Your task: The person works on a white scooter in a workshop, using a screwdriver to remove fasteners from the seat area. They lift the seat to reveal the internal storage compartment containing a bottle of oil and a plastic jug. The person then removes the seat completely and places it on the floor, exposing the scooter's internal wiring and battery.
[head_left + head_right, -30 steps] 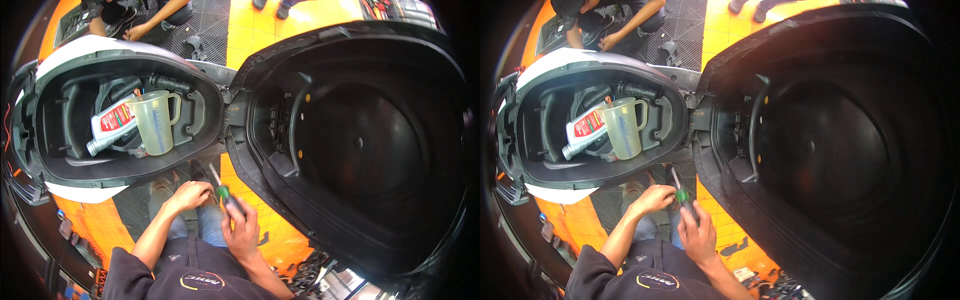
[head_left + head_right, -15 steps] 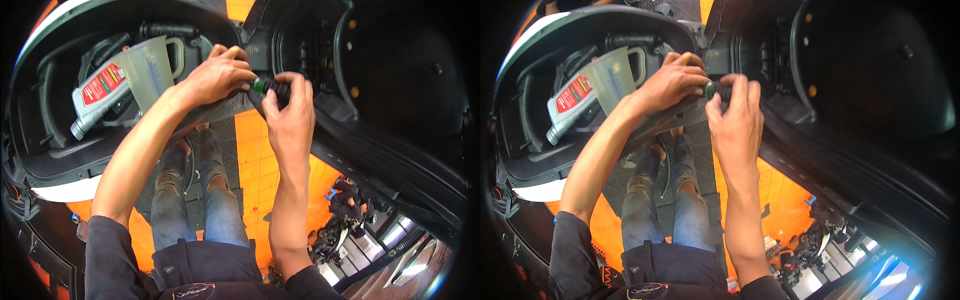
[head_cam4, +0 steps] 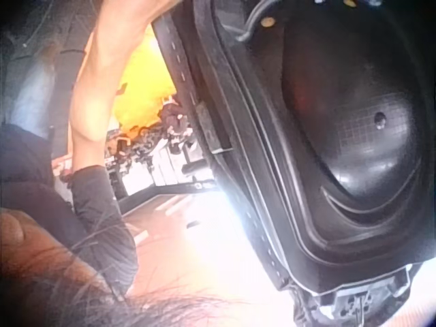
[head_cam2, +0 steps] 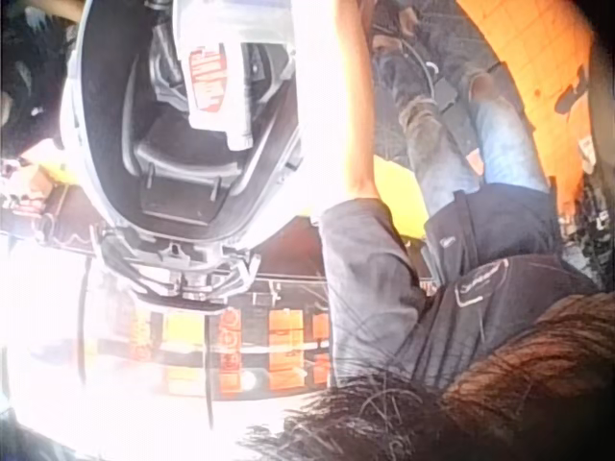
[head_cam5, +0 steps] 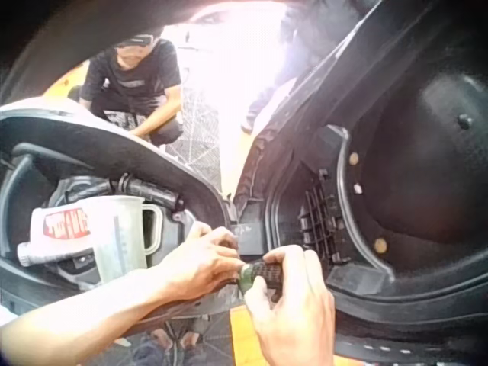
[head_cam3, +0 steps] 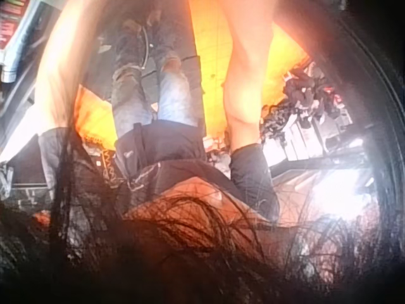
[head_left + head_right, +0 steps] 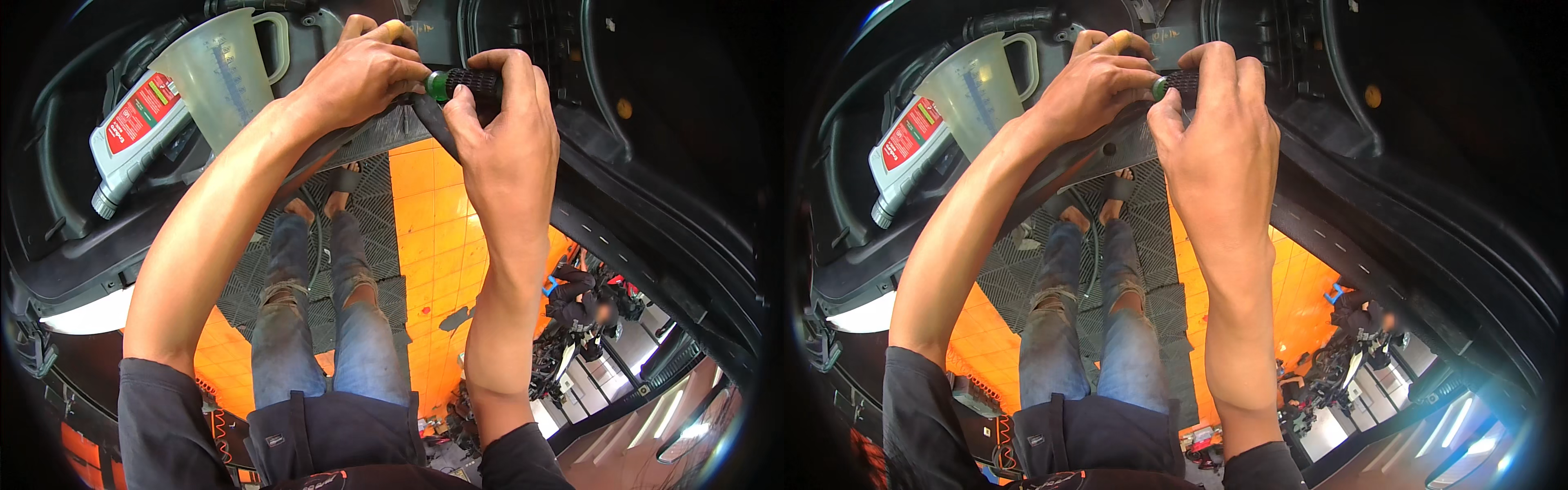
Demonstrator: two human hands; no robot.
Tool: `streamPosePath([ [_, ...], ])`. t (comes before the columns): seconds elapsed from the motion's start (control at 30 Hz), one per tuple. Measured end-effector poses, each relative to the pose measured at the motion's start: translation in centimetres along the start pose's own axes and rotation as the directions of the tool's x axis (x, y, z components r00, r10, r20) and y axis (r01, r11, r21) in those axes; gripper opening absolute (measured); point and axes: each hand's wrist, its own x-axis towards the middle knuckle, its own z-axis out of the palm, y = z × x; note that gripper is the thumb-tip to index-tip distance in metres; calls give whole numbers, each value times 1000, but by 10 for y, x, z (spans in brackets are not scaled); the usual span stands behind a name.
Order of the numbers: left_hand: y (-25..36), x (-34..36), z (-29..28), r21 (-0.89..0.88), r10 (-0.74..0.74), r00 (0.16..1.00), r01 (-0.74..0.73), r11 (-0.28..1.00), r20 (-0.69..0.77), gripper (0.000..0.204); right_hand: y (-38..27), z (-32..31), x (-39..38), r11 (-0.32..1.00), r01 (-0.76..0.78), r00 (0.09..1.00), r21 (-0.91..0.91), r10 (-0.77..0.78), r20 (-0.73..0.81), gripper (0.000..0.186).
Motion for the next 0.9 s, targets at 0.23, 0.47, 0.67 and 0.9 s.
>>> streamPosePath([
  [0.23,5,3,-5,9,-28,999,28,1000,35,16,3,-1,4,993,89,996,-72,-90,-1,25],
  [0.47,0,-1,3,-13,-31,999,31,999,26,16,-6,-8,11,936,73,992,-345,-34,118,30],
  [0.67,-9,-2,5,-80,-33,999,34,996,15,18,-3,-12,20,933,307,934,-185,-258,248,12],
  [0.9,-7,-5,5,-112,-49,998,52,992,30,17,-10,-22,7,975,213,951,-69,-190,244,52],
])
